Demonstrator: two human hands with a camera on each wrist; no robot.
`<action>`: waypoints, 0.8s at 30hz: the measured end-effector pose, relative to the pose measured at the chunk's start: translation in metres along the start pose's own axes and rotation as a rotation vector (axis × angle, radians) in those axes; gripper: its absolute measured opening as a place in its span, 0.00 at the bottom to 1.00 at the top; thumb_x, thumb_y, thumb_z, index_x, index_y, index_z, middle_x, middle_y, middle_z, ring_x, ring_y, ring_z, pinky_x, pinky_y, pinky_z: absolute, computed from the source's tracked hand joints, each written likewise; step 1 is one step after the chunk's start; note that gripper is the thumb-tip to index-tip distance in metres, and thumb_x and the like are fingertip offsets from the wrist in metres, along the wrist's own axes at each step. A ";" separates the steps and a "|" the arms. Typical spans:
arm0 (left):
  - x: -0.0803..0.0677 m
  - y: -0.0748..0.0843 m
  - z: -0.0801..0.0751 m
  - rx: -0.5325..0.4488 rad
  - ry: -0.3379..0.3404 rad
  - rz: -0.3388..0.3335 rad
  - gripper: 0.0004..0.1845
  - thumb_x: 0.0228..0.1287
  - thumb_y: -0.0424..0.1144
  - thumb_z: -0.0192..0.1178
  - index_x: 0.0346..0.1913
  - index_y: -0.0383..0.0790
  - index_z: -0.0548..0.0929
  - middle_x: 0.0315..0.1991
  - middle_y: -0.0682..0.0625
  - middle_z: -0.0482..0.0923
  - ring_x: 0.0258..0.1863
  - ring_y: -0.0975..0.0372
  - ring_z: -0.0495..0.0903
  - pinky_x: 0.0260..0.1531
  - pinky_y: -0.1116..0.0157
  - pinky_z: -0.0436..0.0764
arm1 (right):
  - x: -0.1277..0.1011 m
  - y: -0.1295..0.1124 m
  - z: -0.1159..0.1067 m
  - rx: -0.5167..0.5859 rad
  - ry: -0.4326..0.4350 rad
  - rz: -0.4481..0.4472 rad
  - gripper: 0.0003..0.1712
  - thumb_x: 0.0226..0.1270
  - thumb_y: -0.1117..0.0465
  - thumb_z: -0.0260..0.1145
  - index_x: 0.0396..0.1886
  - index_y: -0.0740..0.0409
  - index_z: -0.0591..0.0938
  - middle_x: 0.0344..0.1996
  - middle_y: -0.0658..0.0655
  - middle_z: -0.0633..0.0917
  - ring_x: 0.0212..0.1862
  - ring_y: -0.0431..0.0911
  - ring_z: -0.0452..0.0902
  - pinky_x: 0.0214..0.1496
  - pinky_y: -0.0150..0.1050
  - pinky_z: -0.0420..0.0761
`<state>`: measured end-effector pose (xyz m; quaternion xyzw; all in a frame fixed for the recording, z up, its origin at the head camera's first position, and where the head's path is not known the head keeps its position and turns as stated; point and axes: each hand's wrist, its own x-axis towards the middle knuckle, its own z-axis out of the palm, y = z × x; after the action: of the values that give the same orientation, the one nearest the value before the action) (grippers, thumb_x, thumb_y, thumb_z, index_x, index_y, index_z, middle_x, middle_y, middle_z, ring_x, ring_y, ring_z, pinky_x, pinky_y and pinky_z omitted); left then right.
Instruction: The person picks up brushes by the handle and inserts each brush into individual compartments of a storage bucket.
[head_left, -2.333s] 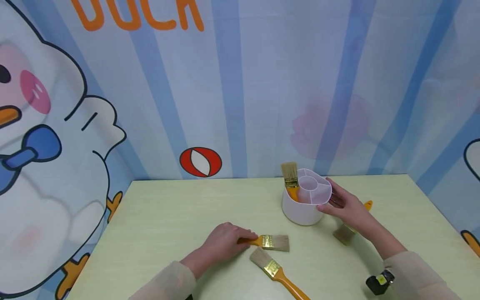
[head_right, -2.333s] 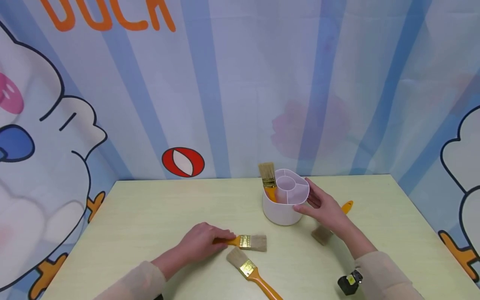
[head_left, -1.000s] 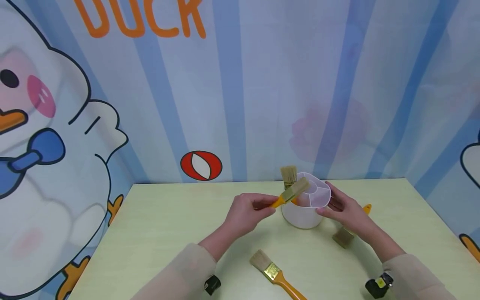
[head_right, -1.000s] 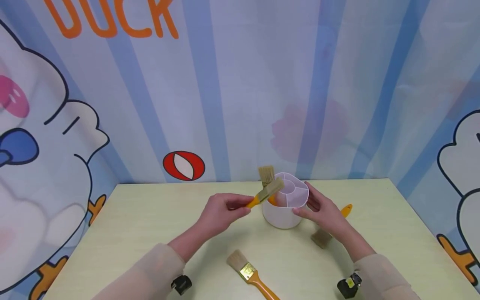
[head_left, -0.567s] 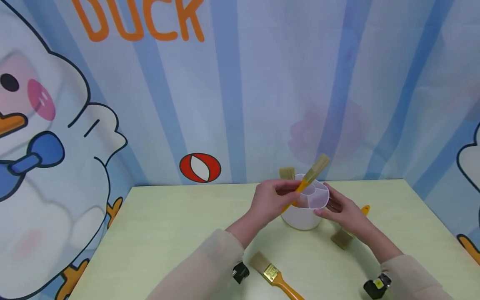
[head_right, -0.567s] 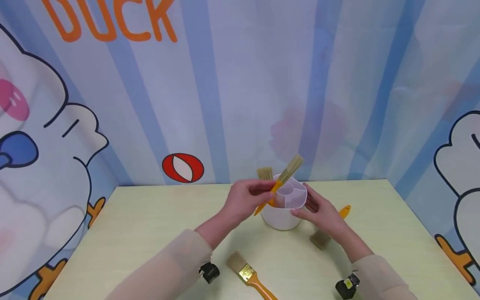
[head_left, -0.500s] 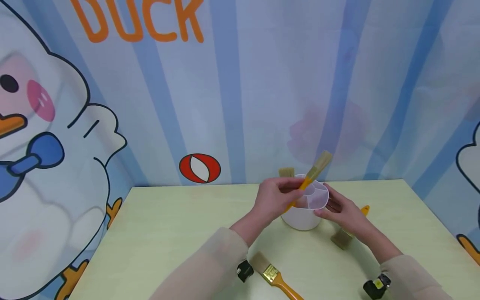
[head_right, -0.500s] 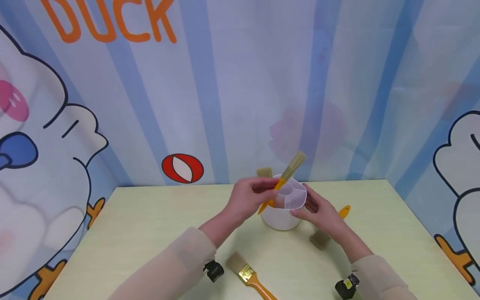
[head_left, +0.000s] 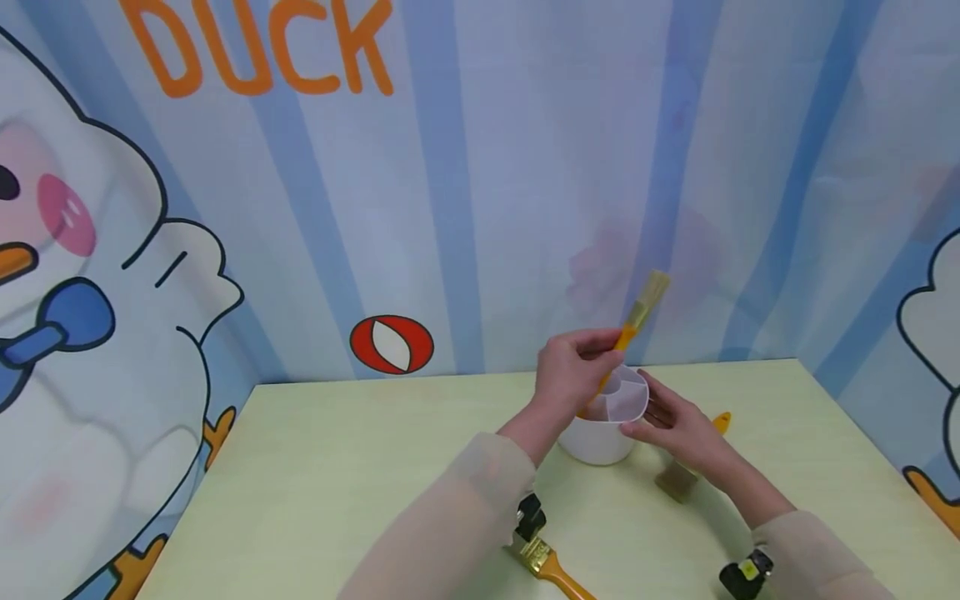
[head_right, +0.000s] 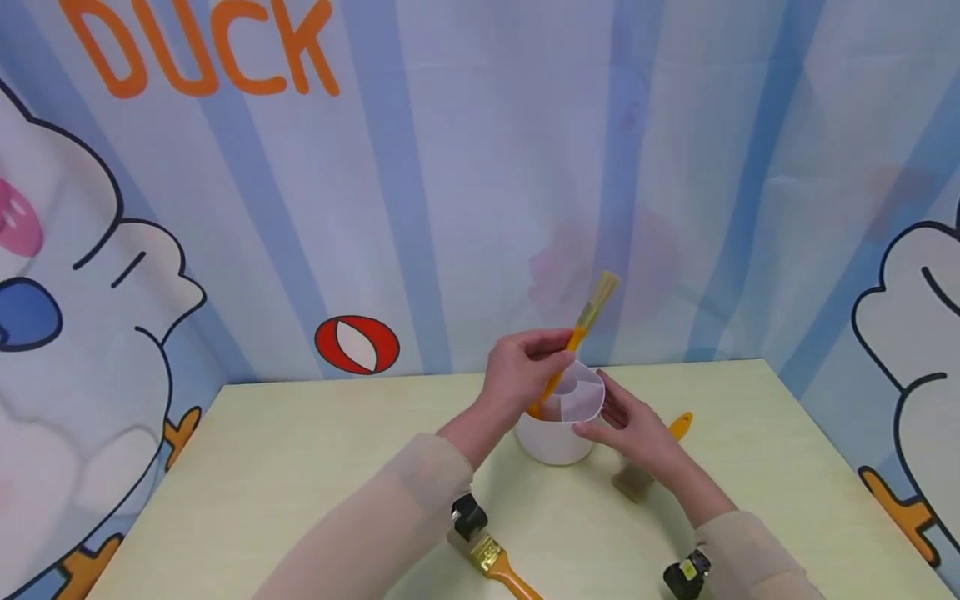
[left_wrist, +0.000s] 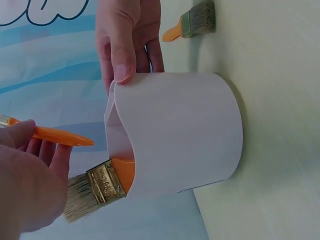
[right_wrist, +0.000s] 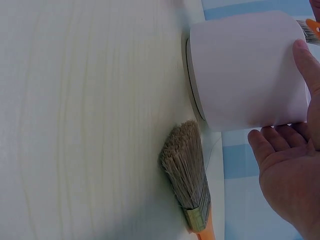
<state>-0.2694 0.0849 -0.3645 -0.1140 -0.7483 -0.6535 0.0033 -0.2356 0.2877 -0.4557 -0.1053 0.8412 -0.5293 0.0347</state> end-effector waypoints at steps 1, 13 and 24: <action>0.002 0.000 0.002 0.001 0.006 0.000 0.13 0.67 0.32 0.74 0.52 0.44 0.94 0.43 0.54 0.93 0.44 0.64 0.91 0.50 0.65 0.89 | 0.000 0.000 0.000 0.000 0.001 0.001 0.57 0.76 0.51 0.73 0.88 0.62 0.48 0.82 0.72 0.61 0.80 0.68 0.60 0.68 0.33 0.77; 0.014 -0.006 0.012 -0.019 0.035 0.021 0.13 0.67 0.31 0.74 0.52 0.43 0.94 0.44 0.53 0.93 0.44 0.62 0.91 0.49 0.67 0.89 | -0.001 0.001 0.003 0.009 0.002 -0.004 0.56 0.75 0.53 0.74 0.88 0.63 0.49 0.82 0.71 0.61 0.80 0.66 0.62 0.69 0.37 0.78; 0.022 -0.009 0.020 0.108 0.052 0.074 0.13 0.68 0.32 0.74 0.54 0.45 0.94 0.45 0.53 0.93 0.44 0.64 0.91 0.48 0.70 0.88 | -0.001 0.002 0.000 0.023 0.002 -0.018 0.56 0.76 0.53 0.73 0.88 0.63 0.49 0.83 0.71 0.59 0.81 0.67 0.59 0.67 0.30 0.76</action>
<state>-0.2900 0.1071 -0.3731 -0.1243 -0.7775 -0.6142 0.0528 -0.2355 0.2892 -0.4576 -0.1122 0.8341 -0.5393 0.0304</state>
